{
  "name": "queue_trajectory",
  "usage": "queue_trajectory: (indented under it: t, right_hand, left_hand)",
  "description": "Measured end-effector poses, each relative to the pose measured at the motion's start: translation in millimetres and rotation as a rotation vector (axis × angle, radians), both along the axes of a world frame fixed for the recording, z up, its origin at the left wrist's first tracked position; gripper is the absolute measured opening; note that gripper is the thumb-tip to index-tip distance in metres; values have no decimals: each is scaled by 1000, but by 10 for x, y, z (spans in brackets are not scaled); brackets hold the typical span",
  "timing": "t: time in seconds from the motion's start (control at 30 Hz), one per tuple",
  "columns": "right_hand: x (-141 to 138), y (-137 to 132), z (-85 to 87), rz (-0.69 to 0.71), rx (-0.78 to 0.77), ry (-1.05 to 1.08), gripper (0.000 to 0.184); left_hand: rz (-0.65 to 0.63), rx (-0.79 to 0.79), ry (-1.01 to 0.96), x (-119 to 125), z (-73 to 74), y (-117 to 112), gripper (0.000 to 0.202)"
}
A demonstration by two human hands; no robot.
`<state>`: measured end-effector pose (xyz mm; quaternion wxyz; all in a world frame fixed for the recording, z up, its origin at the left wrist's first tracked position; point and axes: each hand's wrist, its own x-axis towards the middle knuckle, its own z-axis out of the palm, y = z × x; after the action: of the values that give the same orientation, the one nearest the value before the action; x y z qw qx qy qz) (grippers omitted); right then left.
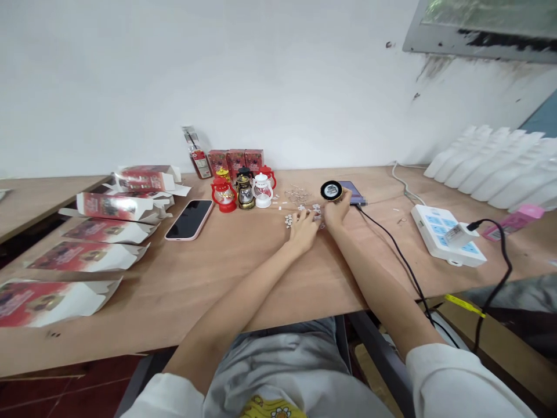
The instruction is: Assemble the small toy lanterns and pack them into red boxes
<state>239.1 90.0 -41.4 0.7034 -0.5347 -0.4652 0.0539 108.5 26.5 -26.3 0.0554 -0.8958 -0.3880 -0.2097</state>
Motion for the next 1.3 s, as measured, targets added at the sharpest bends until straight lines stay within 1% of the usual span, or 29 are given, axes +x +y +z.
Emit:
queue_trajectory:
  t: [0.1, 0.2, 0.27, 0.3, 0.33, 0.4, 0.47, 0.53, 0.6, 0.7, 0.77, 0.83, 0.9, 1.0, 1.2, 1.3]
  right_hand:
    - [-27, -24, 19, -81, -34, 49, 53]
    - [-78, -77, 71, -49, -12, 17, 54]
    - [-111, -117, 111, -36, 7, 18, 55]
    - [-129, -138, 129, -29, 9, 29, 55]
    - [-148, -158, 146, -17, 3, 46, 55]
    - [-199, -199, 171, 20, -25, 80, 54]
    - [-272, -236, 180, 53, -55, 103, 51]
    - [-368, -268, 174, 94, -62, 113, 48]
    - [-481, -298, 155, 166, -41, 109, 44]
    - [-649, -359, 122, 293, -3, 55, 42]
    - [-744, -418, 107, 344, -3, -22, 41]
    - [-818, -483, 101, 378, -10, -99, 40]
    - [-871, -541, 102, 413, -18, -139, 40]
    - [-915, -591, 112, 459, -55, -145, 41]
    - [-925, -601, 120, 474, -92, -168, 40]
    - [-926, -605, 107, 468, -97, -190, 40]
  left_hand:
    - [35, -10, 28, 35, 13, 16, 24]
    - [61, -10, -2, 12, 56, -19, 21]
    - [29, -58, -78, -22, 81, -55, 16]
    - [-10, -111, -143, -48, 86, -76, 12]
    - [-58, -191, -236, -83, 82, -96, 7]
    - [-141, -415, -504, -192, 50, -137, 2]
    - [-174, -648, -823, -360, 1, -170, 11]
    - [-157, -792, -1086, -571, -40, -191, 23]
    - [-119, -862, -1266, -785, -47, -199, 31]
    - [-33, -923, -1486, -1018, 13, -202, 31]
    - [30, -960, -1618, -1087, 88, -212, 30]
    - [56, -974, -1711, -1103, 170, -234, 30]
    - [26, -946, -1741, -1092, 238, -265, 33]
    - [-29, -873, -1688, -1075, 289, -306, 36]
    - [17, -634, -1509, -1088, 284, -317, 26]
    - [28, -577, -1413, -1095, 272, -317, 21]
